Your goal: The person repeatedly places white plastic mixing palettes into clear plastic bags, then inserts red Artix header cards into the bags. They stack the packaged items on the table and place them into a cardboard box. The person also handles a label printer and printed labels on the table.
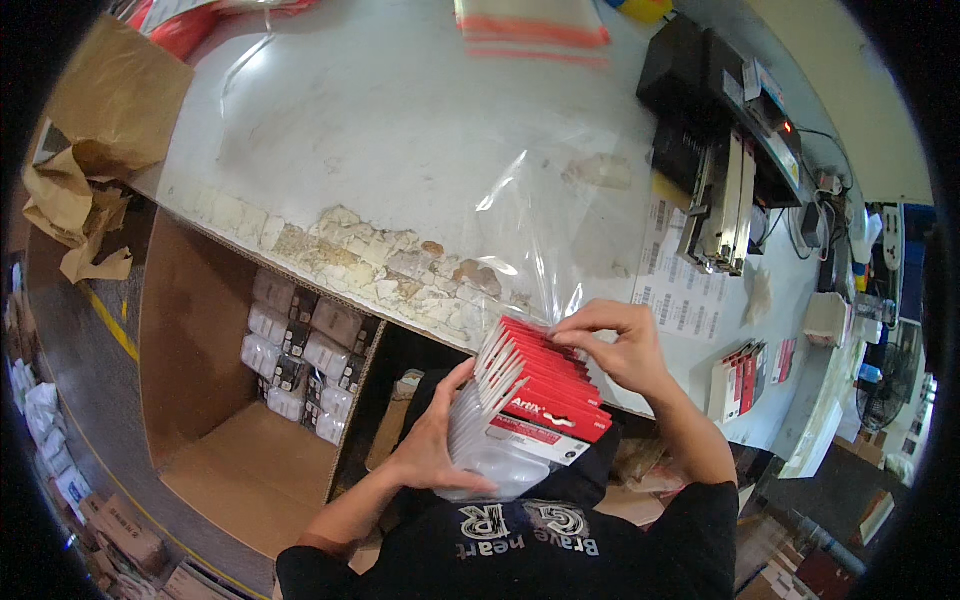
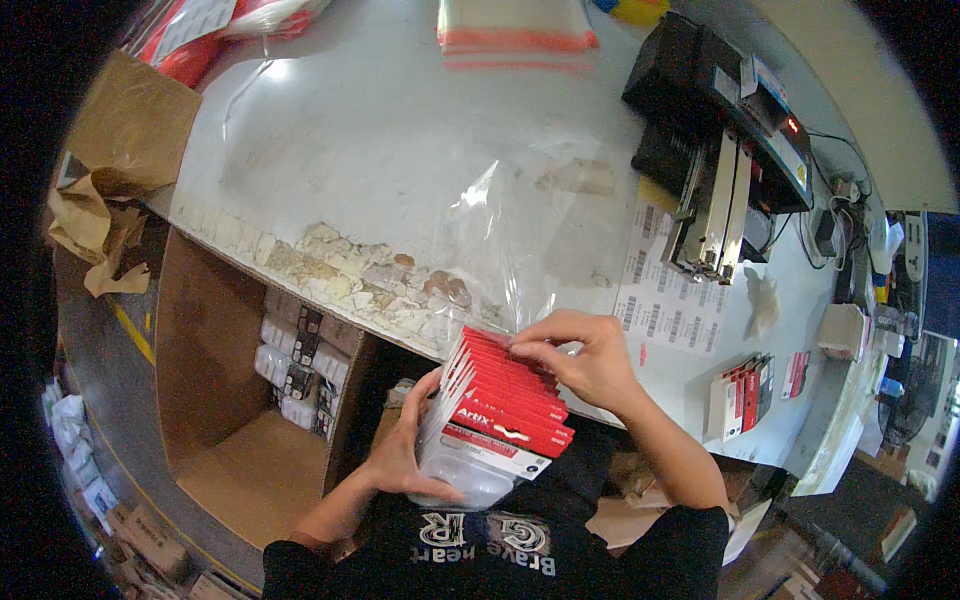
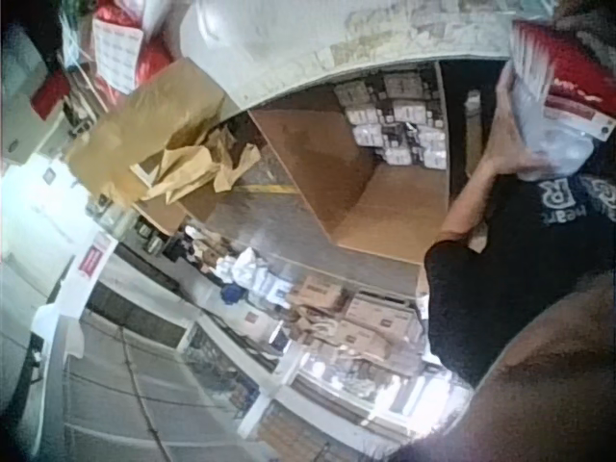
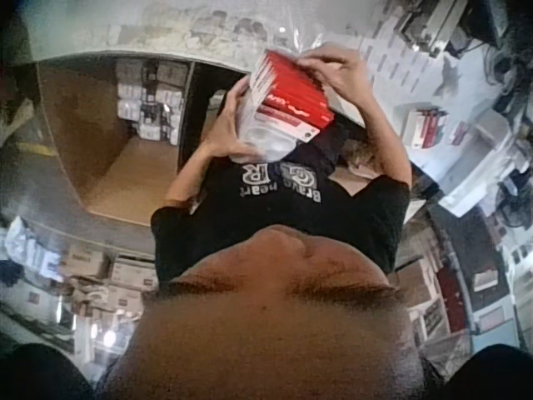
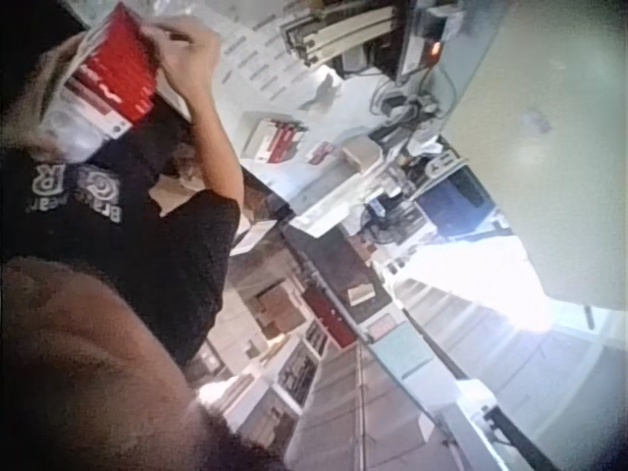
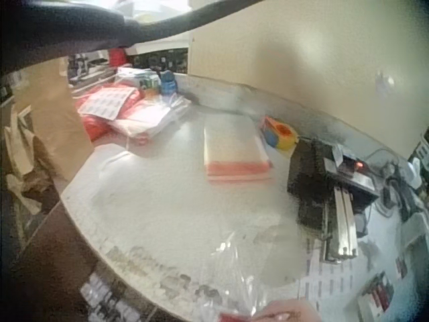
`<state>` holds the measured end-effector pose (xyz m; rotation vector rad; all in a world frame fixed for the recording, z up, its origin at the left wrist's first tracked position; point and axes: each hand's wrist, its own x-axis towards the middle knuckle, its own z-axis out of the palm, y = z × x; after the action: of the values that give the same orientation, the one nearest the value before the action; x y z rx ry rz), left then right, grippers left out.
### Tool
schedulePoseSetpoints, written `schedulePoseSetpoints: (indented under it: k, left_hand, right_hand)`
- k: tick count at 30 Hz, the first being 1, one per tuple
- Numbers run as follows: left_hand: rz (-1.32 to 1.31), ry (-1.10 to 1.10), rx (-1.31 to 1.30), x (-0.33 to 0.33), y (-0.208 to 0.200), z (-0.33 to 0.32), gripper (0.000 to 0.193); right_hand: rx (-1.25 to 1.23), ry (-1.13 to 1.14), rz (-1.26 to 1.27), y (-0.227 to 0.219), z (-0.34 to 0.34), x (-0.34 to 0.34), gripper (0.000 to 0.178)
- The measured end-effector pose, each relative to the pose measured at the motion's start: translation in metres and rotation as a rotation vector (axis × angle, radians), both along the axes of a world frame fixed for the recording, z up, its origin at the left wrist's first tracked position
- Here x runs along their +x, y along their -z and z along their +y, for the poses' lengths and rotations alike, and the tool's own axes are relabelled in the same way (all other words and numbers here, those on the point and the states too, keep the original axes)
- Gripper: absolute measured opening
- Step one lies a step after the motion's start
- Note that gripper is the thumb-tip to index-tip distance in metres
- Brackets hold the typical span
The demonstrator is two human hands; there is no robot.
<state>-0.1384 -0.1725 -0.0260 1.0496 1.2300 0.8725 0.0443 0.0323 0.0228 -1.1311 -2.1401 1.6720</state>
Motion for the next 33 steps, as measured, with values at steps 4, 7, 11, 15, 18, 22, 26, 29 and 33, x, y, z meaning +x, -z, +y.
schedulePoseSetpoints:
  k: [4, 7, 11, 15, 18, 22, 26, 29, 33]
  left_hand:
    - [-0.003, -0.075, -0.049, 0.008, -0.001, 0.002, 0.132]
    - [0.080, -0.109, 0.076, 0.012, -0.002, 0.002, 0.125]
    - [0.267, 0.041, 0.239, 0.009, -0.004, 0.004, 0.104]
    - [0.284, 0.031, 0.285, 0.007, -0.008, 0.007, 0.079]
    - [0.242, -0.052, 0.195, 0.010, -0.009, 0.008, 0.079]
    - [0.277, -0.070, 0.231, 0.013, -0.010, 0.007, 0.079]
    - [0.328, -0.038, 0.237, 0.014, -0.007, 0.005, 0.086]
    - [0.318, -0.071, 0.188, 0.016, -0.008, 0.002, 0.090]
    - [0.342, -0.087, 0.227, 0.017, -0.006, 0.000, 0.089]
  right_hand:
    - [-0.060, 0.052, -0.135, -0.043, -0.018, 0.002, 0.008]
    - [0.367, 0.097, -0.176, -0.031, -0.049, -0.016, 0.013]
    - [0.599, 0.014, -0.298, 0.025, -0.064, -0.029, 0.013]
    - [0.597, 0.083, 0.151, 0.045, -0.057, -0.022, 0.015]
    - [0.329, 0.201, 0.394, 0.034, -0.051, -0.021, 0.015]
    - [0.246, 0.017, 0.349, 0.012, -0.042, -0.018, 0.020]
    - [0.194, 0.094, 0.096, 0.014, -0.040, -0.023, 0.031]
    - [0.525, -0.049, 0.188, 0.020, -0.051, -0.021, 0.032]
    - [0.756, -0.301, 0.323, 0.018, -0.063, 0.007, 0.035]
